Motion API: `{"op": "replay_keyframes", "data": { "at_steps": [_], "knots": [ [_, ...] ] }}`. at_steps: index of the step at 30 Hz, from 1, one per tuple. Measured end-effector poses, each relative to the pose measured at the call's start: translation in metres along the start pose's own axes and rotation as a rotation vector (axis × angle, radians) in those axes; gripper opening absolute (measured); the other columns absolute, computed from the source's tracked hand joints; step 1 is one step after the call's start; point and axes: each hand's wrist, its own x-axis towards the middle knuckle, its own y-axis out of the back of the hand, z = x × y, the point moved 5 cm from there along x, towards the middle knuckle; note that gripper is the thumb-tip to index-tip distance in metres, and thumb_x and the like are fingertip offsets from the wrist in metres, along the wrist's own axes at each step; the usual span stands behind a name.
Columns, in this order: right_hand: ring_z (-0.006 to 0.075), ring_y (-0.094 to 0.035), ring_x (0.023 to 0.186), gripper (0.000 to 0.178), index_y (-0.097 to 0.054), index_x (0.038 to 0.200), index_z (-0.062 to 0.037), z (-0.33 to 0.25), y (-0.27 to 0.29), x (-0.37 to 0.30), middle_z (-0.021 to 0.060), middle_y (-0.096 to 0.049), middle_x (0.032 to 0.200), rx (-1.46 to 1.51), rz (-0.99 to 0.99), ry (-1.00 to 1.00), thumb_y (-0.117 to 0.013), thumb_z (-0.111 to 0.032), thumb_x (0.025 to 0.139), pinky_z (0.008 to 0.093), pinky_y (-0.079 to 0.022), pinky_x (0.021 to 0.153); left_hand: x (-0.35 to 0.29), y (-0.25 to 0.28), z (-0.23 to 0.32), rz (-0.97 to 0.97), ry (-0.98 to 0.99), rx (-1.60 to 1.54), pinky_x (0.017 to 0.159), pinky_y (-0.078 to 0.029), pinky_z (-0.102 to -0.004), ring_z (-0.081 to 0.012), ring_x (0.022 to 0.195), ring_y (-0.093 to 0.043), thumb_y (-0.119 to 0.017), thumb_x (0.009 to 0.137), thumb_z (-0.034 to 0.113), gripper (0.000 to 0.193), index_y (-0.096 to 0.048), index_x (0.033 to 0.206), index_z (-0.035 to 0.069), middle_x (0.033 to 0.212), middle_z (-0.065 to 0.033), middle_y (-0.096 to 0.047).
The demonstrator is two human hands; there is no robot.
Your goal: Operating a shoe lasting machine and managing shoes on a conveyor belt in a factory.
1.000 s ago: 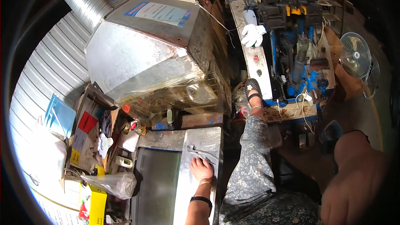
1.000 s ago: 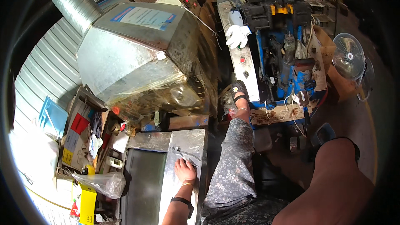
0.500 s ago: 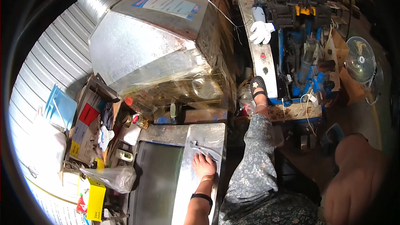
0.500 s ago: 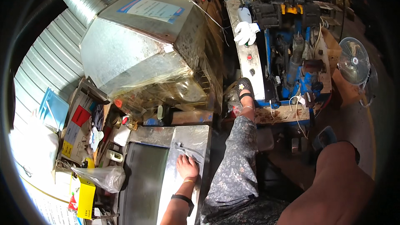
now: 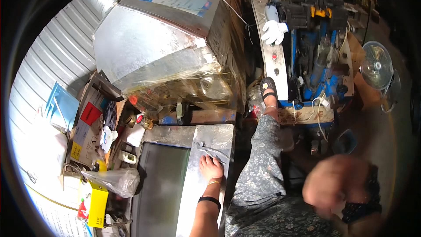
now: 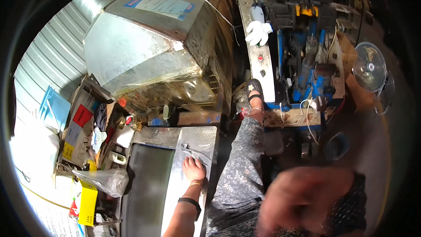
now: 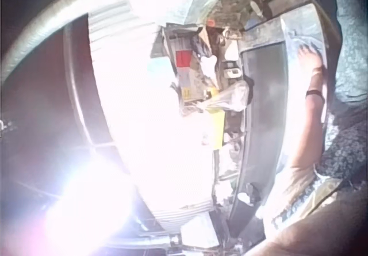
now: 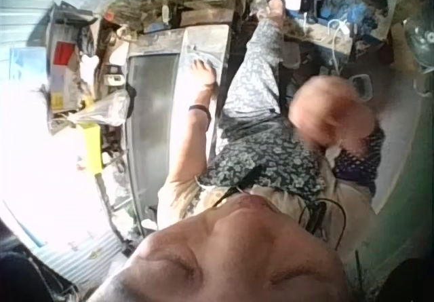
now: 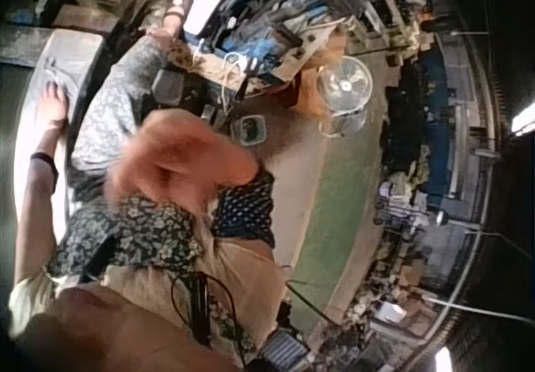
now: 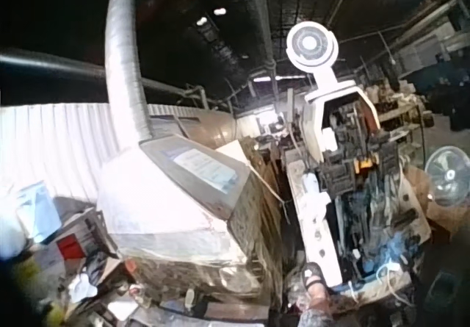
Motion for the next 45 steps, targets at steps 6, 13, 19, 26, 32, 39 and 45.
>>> {"op": "replay_keyframes", "data": {
  "at_steps": [6, 13, 19, 26, 32, 39, 45],
  "knots": [
    [0.0028, -0.052, 0.075, 0.013, -0.064, 0.103, -0.0018, 0.192, -0.006, 0.002, -0.0009, -0.062, 0.085, -0.032, 0.352, -0.423, -0.065, -0.012, 0.094, 0.0199, -0.041, 0.065, 0.011, -0.009, -0.021, 0.116, -0.136, -0.191, 0.106, -0.038, -0.0485, -0.0437, 0.119, -0.052, -0.054, 0.093, 0.029, 0.038, -0.066, 0.111, -0.002, 0.122, -0.0264, -0.06],
    [0.019, -0.066, 0.061, 0.017, -0.064, 0.087, -0.0073, 0.237, -0.055, 0.028, 0.0072, -0.069, 0.074, -0.709, 0.062, -0.347, -0.069, -0.023, 0.089, 0.03, -0.051, 0.056, -0.061, 0.094, -0.096, 0.131, 0.496, -1.125, 0.085, -0.048, -0.0309, -0.0171, 0.094, -0.065, -0.058, 0.098, 0.027, 0.031, -0.066, 0.105, -0.002, 0.099, -0.0089, -0.07],
    [0.0268, -0.065, 0.066, 0.016, -0.065, 0.081, -0.0092, 0.258, -0.062, 0.027, 0.0083, -0.066, 0.07, -0.935, 0.077, -0.36, -0.073, -0.023, 0.083, 0.0371, -0.051, 0.061, -0.202, 0.214, -0.188, 0.32, 0.42, -0.325, 0.092, -0.05, -0.0361, -0.0278, 0.102, -0.065, -0.064, 0.09, 0.016, 0.023, -0.068, 0.108, 0.002, 0.108, -0.0154, -0.069],
    [0.0275, -0.067, 0.072, 0.014, -0.066, 0.085, -0.0111, 0.3, -0.047, 0.04, 0.0067, -0.067, 0.073, -0.872, -0.006, -0.383, -0.067, -0.025, 0.086, 0.0396, -0.052, 0.064, -0.353, 0.322, -0.303, 0.062, 1.041, 0.686, 0.096, -0.044, -0.0551, -0.0377, 0.124, -0.047, -0.078, 0.071, 0.042, 0.065, -0.059, 0.124, 0.008, 0.128, -0.0172, -0.055],
    [0.0289, -0.067, 0.074, 0.014, -0.062, 0.084, -0.009, 0.305, -0.032, 0.039, 0.0073, -0.067, 0.076, -0.841, 0.045, -0.332, -0.063, -0.023, 0.087, 0.0414, -0.053, 0.068, -0.352, 0.331, -0.275, 0.22, 1.04, 1.127, 0.079, -0.051, -0.0343, -0.0254, 0.084, -0.066, -0.073, 0.081, 0.05, 0.055, -0.067, 0.098, -0.002, 0.09, -0.015, -0.07],
    [0.0273, -0.067, 0.076, 0.013, -0.061, 0.09, -0.0101, 0.324, -0.029, 0.034, 0.0068, -0.068, 0.078, -0.683, -0.024, -0.23, -0.06, -0.023, 0.089, 0.0397, -0.051, 0.067, -0.34, 0.314, -0.306, -0.008, 1.016, 0.155, 0.082, -0.051, -0.0406, -0.0327, 0.087, -0.067, -0.082, 0.067, 0.052, 0.063, -0.067, 0.096, -0.001, 0.09, -0.0197, -0.069],
    [0.0274, -0.067, 0.071, 0.012, -0.061, 0.09, -0.0106, 0.313, -0.027, 0.038, 0.0068, -0.067, 0.076, -0.702, 0.005, -0.198, -0.061, -0.022, 0.089, 0.0395, -0.051, 0.064, -0.333, 0.238, -0.171, -0.09, 0.114, 0.567, 0.109, -0.021, -0.0648, -0.0462, 0.133, -0.036, -0.062, 0.084, 0.06, 0.078, -0.052, 0.134, 0.001, 0.142, -0.0255, -0.045]
  ]
}}
